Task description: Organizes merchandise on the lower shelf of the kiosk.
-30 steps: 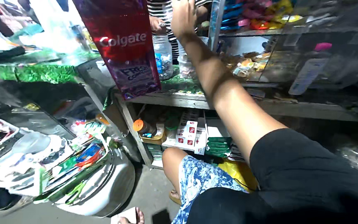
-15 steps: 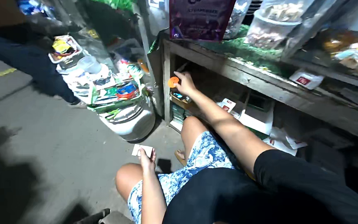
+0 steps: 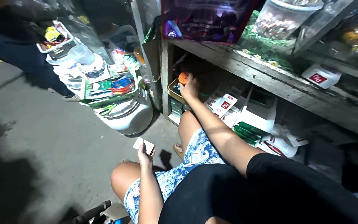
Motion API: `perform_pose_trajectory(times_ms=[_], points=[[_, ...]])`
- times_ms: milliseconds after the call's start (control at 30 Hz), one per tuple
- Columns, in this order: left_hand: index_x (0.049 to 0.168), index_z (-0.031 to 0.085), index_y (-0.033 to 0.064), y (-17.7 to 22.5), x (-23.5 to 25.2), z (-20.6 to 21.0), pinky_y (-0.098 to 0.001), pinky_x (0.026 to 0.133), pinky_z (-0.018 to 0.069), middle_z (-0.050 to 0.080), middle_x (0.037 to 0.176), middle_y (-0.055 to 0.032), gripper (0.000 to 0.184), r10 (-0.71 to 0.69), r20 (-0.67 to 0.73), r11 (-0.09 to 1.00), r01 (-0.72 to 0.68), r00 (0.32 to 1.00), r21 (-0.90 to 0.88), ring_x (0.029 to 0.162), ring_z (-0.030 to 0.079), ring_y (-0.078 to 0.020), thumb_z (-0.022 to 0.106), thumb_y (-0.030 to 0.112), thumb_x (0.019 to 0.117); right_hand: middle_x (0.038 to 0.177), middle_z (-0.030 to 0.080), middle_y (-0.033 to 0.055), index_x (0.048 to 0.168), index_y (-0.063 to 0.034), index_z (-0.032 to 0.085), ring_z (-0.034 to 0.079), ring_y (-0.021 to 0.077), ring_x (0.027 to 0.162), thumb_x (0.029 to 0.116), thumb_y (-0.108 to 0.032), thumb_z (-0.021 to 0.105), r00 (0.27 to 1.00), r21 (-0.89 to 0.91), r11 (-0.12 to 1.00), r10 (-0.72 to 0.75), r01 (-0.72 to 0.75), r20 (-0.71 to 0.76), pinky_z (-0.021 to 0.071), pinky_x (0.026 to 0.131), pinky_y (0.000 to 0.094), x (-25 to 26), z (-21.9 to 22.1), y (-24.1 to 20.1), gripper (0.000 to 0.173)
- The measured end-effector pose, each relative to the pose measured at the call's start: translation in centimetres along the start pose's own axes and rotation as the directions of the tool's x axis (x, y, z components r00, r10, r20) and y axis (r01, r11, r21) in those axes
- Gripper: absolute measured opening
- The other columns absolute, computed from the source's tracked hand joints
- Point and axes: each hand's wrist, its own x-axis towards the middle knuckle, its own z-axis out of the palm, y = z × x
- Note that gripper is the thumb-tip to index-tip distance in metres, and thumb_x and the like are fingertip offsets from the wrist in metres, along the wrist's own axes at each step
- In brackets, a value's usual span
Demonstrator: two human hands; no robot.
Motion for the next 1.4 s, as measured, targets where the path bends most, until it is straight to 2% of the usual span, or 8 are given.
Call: perform_pose_trajectory(times_ms=[333,433,567,733,867,967,1267,1400], points=[[0.142,0.046,0.0078,-2.1,0.8,1.7,-0.0407,0.075,0.0572,0.065,0.111,-0.0133,0.044,-0.027,0.289,0.966,-0.050,0.957,0.253,0.094,0.066,-0.0218,0.039,0.037,0.1091,0.161,0.034,0.0268,0.151,-0.0095,0.049,0.042,0.0481,0.143,0.0931,-0.028,0.073,0.968,-0.080,0.966,-0.240,0.245,0.066,0.0414,0.113,0.0624,-5.6,0.2,4.8,0.066],[0.142,0.043,0.0033,-2.4,-0.1,2.4,-0.0381,0.076,0.0599,0.067,0.102,-0.0103,0.047,0.007,0.406,0.936,-0.149,0.914,0.319,0.088,0.069,-0.0183,0.039,0.035,0.1075,0.135,0.061,0.0192,0.132,-0.0075,0.065,0.057,0.0373,0.128,0.0964,-0.028,0.071,0.837,0.098,0.888,-0.456,0.449,0.303,0.0485,0.107,0.0555,-10.7,0.6,4.5,0.042],[0.139,0.045,-0.0075,-2.2,-2.3,3.2,-0.0361,0.087,0.0603,0.069,0.108,-0.0132,0.042,0.069,0.541,0.854,-0.330,0.838,0.403,0.093,0.070,-0.0146,0.046,0.020,0.1071,0.154,0.048,0.0207,0.162,-0.0155,0.034,0.050,0.0355,0.140,0.1042,-0.037,0.060,0.424,0.309,0.916,-0.393,0.256,0.816,0.0409,0.116,0.0556,-15.3,2.3,5.7,0.067],[0.142,0.046,-0.0065,-0.8,-3.2,4.7,-0.0345,0.098,0.0549,0.066,0.123,-0.0173,0.044,0.035,0.530,0.742,-0.377,0.847,0.554,0.108,0.067,-0.0148,0.053,0.016,0.1052,0.141,0.060,0.0224,0.155,-0.0109,0.043,0.059,0.0359,0.131,0.1095,-0.023,0.050,0.373,0.368,0.926,-0.372,0.083,0.850,0.0433,0.114,0.0550,-16.1,2.6,6.6,0.048],[0.154,0.013,-0.0015,4.0,-2.7,7.2,-0.0344,0.101,0.0554,0.058,0.135,-0.0164,0.092,-0.215,0.703,0.720,-0.376,0.678,0.583,0.117,0.064,-0.0156,0.073,0.006,0.0848,0.136,0.065,0.0183,0.143,-0.0069,0.058,0.063,0.0288,0.125,0.1002,-0.015,0.067,0.457,0.539,0.842,-0.475,-0.011,0.752,0.0476,0.111,0.0492,-12.6,1.1,7.1,0.045],[0.150,0.019,0.0003,8.7,-1.6,11.9,-0.0382,0.097,0.0593,0.053,0.139,-0.0136,0.096,-0.283,0.821,0.689,-0.491,0.495,0.533,0.116,0.066,-0.0188,0.082,0.019,0.0802,0.125,0.072,0.0124,0.133,-0.0068,0.068,0.069,0.0178,0.112,0.0951,-0.013,0.072,0.654,0.625,0.762,-0.388,-0.168,0.649,0.0551,0.101,0.0388,-10.3,-1.1,7.4,0.039],[0.145,0.055,0.0126,9.0,-4.3,25.3,-0.0391,0.066,0.0612,0.072,0.095,-0.0109,0.038,-0.057,0.804,0.350,-0.742,0.592,0.572,0.069,0.069,-0.0185,0.051,0.023,0.1083,0.118,0.072,0.0114,0.139,-0.0024,0.061,0.074,0.0186,0.084,0.1096,-0.017,0.048,0.935,0.833,0.483,-0.077,-0.270,0.347,0.0659,0.073,0.0386,-5.4,-5.3,9.3,0.035],[0.148,0.054,0.0176,6.8,-5.8,24.9,-0.0356,0.081,0.0585,0.068,0.129,-0.0048,0.042,0.144,0.831,0.421,-0.793,0.537,0.440,0.092,0.069,-0.0118,0.052,0.020,0.1068,0.108,0.075,0.0098,0.130,0.0016,0.067,0.072,0.0150,0.071,0.1090,-0.015,0.050,0.920,0.831,0.439,-0.025,-0.340,0.390,0.0648,0.067,0.0339,-5.5,-6.8,9.9,0.031]])
